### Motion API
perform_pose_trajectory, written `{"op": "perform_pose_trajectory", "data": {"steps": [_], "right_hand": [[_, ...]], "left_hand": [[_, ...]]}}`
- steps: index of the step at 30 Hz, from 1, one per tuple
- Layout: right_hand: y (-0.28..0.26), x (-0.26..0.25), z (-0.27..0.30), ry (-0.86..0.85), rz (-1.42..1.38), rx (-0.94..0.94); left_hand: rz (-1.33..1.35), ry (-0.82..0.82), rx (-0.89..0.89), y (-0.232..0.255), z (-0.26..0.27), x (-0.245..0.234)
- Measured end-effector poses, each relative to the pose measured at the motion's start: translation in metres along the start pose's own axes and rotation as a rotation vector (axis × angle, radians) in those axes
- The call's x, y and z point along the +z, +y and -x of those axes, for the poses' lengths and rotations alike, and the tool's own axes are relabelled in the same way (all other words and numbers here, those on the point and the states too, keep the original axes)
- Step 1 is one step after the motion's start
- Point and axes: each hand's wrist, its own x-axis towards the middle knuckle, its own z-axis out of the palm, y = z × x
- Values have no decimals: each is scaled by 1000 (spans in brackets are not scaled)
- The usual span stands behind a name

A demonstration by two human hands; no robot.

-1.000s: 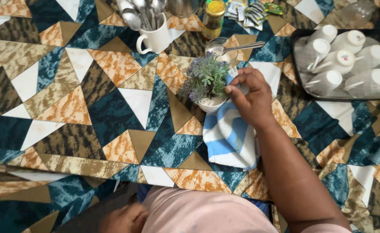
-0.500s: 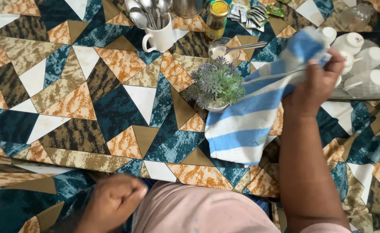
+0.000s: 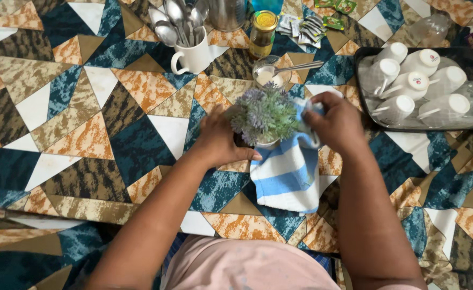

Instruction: The person wipes and cleans small artificial flower pots and a blue cloth using their hands and a white towel.

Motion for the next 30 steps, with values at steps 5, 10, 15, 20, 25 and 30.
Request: {"op": "perform_pose_trajectory", "data": {"steps": [5, 10, 15, 20, 25, 30], "right_hand": [[11, 25, -4, -185, 239, -294], [38, 13, -14, -325, -445, -135], [53, -48, 5, -615, -1135, -612], [33, -44, 0, -570, -889, -319], [1, 7, 6, -281, 262, -41], [13, 20, 6, -360, 234, -214]], "left_hand": [[238, 37, 332, -14, -26, 34], [498, 289, 375, -19, -16, 23], [817, 528, 300, -36, -7, -4], [883, 491, 245, -40, -9, -3], [621, 440, 265, -30, -13, 5], [599, 377, 323, -22, -12, 0]]}}
